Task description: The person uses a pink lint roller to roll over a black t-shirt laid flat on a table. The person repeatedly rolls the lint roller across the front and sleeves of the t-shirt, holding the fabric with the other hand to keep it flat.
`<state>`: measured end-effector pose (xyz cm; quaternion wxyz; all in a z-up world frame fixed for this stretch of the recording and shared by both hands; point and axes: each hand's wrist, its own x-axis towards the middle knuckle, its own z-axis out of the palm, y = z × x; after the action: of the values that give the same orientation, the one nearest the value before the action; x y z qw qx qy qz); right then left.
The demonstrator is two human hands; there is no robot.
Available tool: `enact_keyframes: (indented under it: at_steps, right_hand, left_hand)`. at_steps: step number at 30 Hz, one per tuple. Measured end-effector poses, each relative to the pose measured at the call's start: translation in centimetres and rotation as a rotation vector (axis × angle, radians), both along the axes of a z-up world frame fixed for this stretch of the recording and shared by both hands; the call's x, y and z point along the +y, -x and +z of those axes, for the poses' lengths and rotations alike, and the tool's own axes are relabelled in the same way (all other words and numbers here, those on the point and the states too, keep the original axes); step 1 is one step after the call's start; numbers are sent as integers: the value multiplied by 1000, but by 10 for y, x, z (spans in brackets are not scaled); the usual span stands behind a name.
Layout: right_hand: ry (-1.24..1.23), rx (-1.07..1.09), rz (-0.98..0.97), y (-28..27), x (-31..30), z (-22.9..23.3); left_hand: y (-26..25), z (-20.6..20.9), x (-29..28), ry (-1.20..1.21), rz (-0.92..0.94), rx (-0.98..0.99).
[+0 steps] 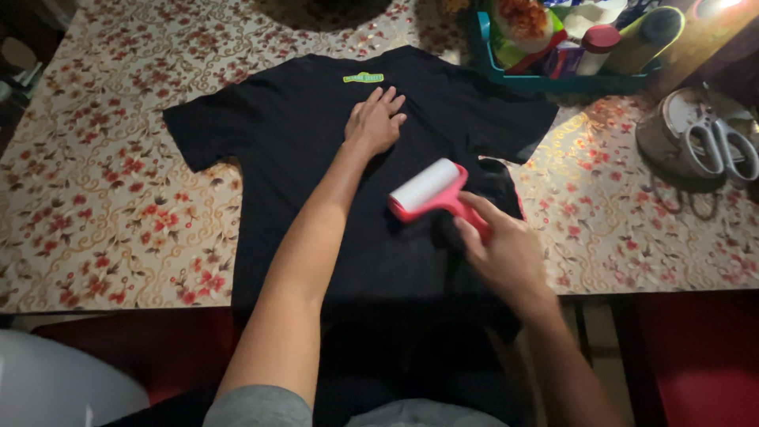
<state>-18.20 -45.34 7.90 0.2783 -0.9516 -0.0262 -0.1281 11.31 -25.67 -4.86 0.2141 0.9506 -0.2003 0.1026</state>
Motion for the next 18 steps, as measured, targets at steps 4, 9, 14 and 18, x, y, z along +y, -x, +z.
enact_keyframes:
  at_steps: [4, 9, 14, 18]
  right_hand:
    - [110, 177, -103, 32, -29, 8]
    - [112, 454, -236, 81, -83, 17]
    - [-72, 400, 45, 122, -167, 10]
    - [-199, 484, -49, 140, -207, 11]
  left_hand:
    - [-1, 2, -3, -19, 13, 18]
    - [1, 0, -3, -5, 9, -9]
    - [3, 2, -3, -13, 21, 1]
    - [3, 1, -4, -13, 9, -14]
